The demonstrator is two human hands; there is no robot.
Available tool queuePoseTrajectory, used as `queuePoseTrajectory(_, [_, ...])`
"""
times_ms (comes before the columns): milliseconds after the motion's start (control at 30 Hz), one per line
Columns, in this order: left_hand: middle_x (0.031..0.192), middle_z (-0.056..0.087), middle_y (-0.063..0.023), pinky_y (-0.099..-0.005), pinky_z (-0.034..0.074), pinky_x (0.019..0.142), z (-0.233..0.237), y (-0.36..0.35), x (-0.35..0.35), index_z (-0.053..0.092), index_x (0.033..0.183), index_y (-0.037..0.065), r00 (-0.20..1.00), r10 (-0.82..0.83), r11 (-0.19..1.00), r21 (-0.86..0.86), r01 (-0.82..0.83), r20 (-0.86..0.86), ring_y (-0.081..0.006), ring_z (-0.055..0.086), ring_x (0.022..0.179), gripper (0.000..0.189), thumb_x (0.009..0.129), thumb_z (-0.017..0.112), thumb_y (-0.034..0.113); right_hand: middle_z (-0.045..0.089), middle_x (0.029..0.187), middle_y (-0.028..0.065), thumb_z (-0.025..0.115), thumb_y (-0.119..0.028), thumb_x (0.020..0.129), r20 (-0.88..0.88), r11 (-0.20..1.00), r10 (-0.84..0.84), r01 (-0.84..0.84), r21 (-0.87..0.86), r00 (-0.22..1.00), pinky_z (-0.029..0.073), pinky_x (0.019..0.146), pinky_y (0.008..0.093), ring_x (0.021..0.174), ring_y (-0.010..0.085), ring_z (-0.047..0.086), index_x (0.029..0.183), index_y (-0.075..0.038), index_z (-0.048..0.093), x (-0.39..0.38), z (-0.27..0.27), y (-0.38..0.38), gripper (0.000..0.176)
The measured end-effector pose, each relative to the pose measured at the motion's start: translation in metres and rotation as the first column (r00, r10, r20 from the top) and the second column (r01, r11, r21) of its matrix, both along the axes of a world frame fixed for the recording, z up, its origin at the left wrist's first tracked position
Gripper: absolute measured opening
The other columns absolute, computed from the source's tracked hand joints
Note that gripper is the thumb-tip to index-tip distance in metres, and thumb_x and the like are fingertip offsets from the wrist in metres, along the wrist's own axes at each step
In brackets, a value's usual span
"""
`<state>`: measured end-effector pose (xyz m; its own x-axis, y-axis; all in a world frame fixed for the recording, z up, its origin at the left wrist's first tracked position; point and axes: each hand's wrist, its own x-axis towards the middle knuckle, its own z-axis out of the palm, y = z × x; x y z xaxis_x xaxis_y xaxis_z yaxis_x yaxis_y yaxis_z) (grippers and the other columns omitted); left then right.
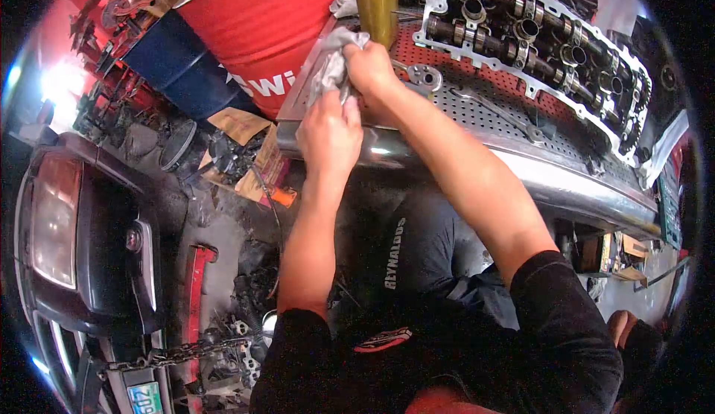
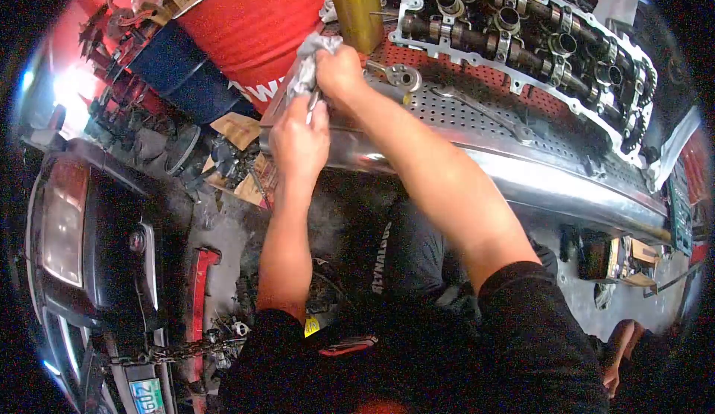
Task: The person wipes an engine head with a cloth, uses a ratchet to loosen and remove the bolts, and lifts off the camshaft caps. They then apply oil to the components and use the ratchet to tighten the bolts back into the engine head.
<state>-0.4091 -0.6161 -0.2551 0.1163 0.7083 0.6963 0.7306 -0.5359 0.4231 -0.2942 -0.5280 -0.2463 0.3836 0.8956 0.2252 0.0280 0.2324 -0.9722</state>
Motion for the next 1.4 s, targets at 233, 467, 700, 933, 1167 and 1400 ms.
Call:
queuePoseTrajectory(233, [0.068,0.054,-0.0004,-0.0233,0.039,0.053,-0.026,-0.092,-0.065,0.061,0.099,0.000,0.673,0.027,0.920,-0.282,0.273,0.739,-0.0062,0.048,0.059,0.018,0.100,0.056,0.018,0.070,0.108,0.0184,0.071,-0.028,0.079,0.763,0.885,0.391,-0.439,-0.157,0.514,0.052,0.087,0.0389,0.101,0.0317,0.067,0.115,-0.002,0.067,0.041,0.045,0.011,0.045])
queuePoseTrajectory(467, [0.067,0.051,-0.0001,-0.0199,0.037,0.052,-0.071,-0.122,-0.085,0.059,0.098,-0.001,0.539,0.097,0.864,-0.339,0.371,0.836,-0.0048,0.045,0.057,0.017,0.101,0.055,0.016,0.072,0.094,0.0189,0.061,-0.009,0.079,0.971,0.979,0.200,-0.071,-0.192,0.132,0.056,0.076,0.0448,0.088,0.0354,0.069,0.100,-0.001,0.070,0.069,0.070,0.017,0.024])
queuePoseTrajectory(700, [0.066,0.052,-0.0004,-0.0208,0.038,0.050,-0.075,-0.131,-0.072,0.059,0.098,-0.001,0.573,0.037,0.840,-0.336,0.425,0.819,-0.0059,0.046,0.055,0.013,0.100,0.055,0.012,0.070,0.107,0.0192,0.056,-0.010,0.085,0.959,0.965,0.261,0.014,-0.261,-0.115,0.056,0.085,0.0446,0.098,0.0337,0.069,0.099,-0.001,0.072,0.050,0.035,-0.021,0.023])
queuePoseTrajectory(933, [0.068,0.053,0.0001,-0.0201,0.038,0.051,-0.059,-0.133,-0.054,0.060,0.101,-0.001,0.598,-0.094,0.849,-0.249,0.466,0.796,-0.0053,0.047,0.056,0.013,0.099,0.057,0.011,0.070,0.107,0.0194,0.054,-0.014,0.088,0.940,0.973,0.230,-0.087,-0.215,0.252,0.054,0.084,0.0412,0.100,0.0316,0.068,0.102,-0.001,0.071,0.066,0.037,-0.043,0.025])
queuePoseTrajectory(1167, [0.070,0.052,0.0051,-0.0190,0.036,0.052,-0.035,-0.138,-0.026,0.062,0.102,0.001,0.736,-0.259,0.817,-0.264,0.512,0.626,-0.0021,0.045,0.060,0.012,0.097,0.060,0.012,0.065,0.084,0.0097,0.045,-0.027,0.102,0.282,0.950,0.310,-0.288,-0.117,0.908,0.048,0.078,0.0334,0.081,0.0187,0.061,0.096,-0.001,0.066,0.081,0.019,-0.195,0.034])
queuePoseTrajectory(1400, [0.068,0.053,0.0027,-0.0235,0.041,0.055,-0.018,-0.156,0.027,0.064,0.098,0.001,0.793,-0.469,0.817,-0.150,0.556,0.388,-0.0044,0.047,0.061,0.012,0.096,0.062,0.012,0.060,0.078,0.0082,0.046,-0.029,0.105,0.504,0.996,-0.088,0.080,0.036,0.859,0.048,0.068,0.0370,0.071,0.0203,0.058,0.093,-0.001,0.059,0.110,0.009,-0.250,0.034])
